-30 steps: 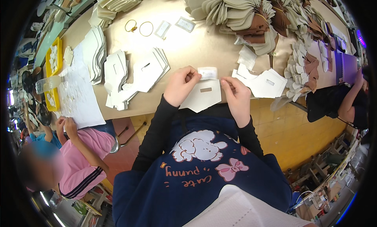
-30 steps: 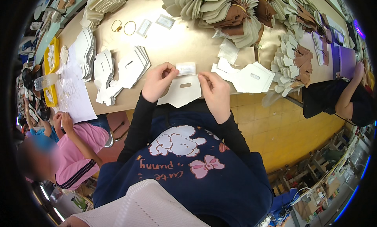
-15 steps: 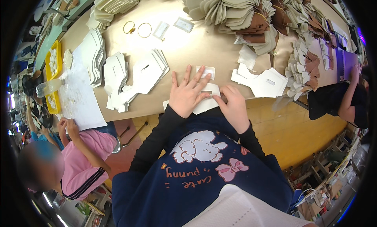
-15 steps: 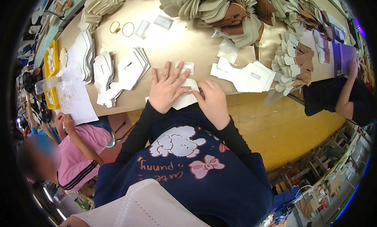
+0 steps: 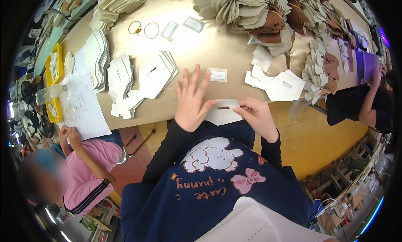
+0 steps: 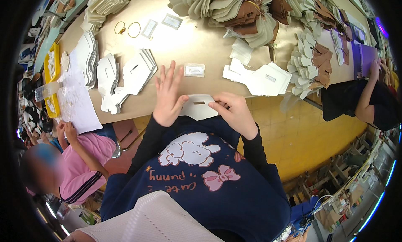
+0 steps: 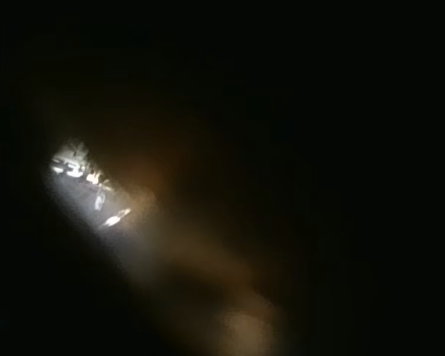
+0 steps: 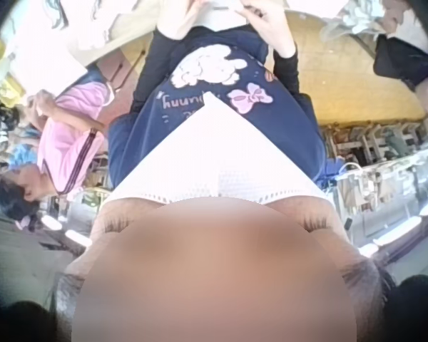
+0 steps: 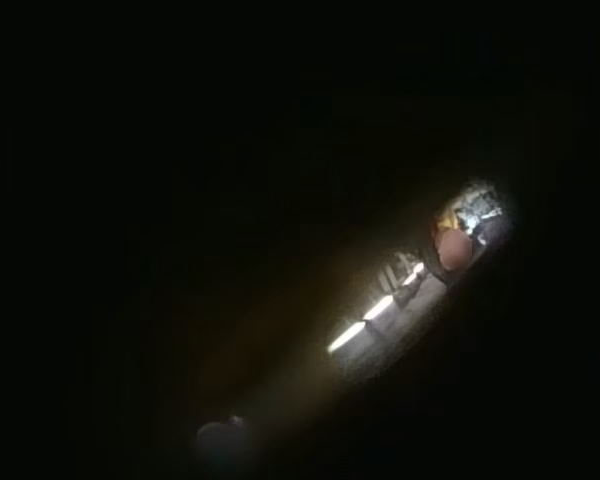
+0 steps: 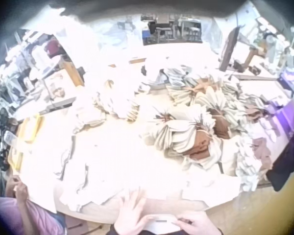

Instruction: The person repeatedly picks up small white labels and places them onto white shoe-shaped paper cutouts on a table. They peel the backing from each label, align it on a cutout, and press it down before moving to the next item. The process continues with multiple cutouts and labels throughout the clip.

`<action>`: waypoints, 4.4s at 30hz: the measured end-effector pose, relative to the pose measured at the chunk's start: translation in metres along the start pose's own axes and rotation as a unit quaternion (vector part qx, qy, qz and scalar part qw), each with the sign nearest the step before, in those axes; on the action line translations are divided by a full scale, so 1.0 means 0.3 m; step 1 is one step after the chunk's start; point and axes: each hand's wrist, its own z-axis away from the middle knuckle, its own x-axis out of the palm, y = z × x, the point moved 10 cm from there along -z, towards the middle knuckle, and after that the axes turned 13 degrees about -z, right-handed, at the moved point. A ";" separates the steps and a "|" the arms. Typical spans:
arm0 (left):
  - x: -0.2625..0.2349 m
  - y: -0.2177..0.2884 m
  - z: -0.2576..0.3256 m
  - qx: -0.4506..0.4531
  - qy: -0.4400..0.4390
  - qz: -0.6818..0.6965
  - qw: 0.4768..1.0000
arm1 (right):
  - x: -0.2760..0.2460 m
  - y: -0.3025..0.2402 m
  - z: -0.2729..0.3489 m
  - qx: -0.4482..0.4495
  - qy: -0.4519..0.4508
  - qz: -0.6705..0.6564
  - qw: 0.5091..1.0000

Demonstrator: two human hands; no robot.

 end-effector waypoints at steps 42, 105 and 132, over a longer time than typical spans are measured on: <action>0.109 0.085 0.032 -0.032 0.032 -0.160 0.986 | 0.017 -0.081 -0.298 -0.135 0.105 0.160 0.972; 0.030 -0.139 -0.147 -0.098 -0.012 0.154 0.983 | 0.000 -0.071 -0.201 -0.123 0.118 0.118 0.978; 0.044 -0.146 -0.146 -0.142 -0.021 0.163 0.976 | 0.003 -0.075 -0.204 -0.114 0.113 0.120 0.980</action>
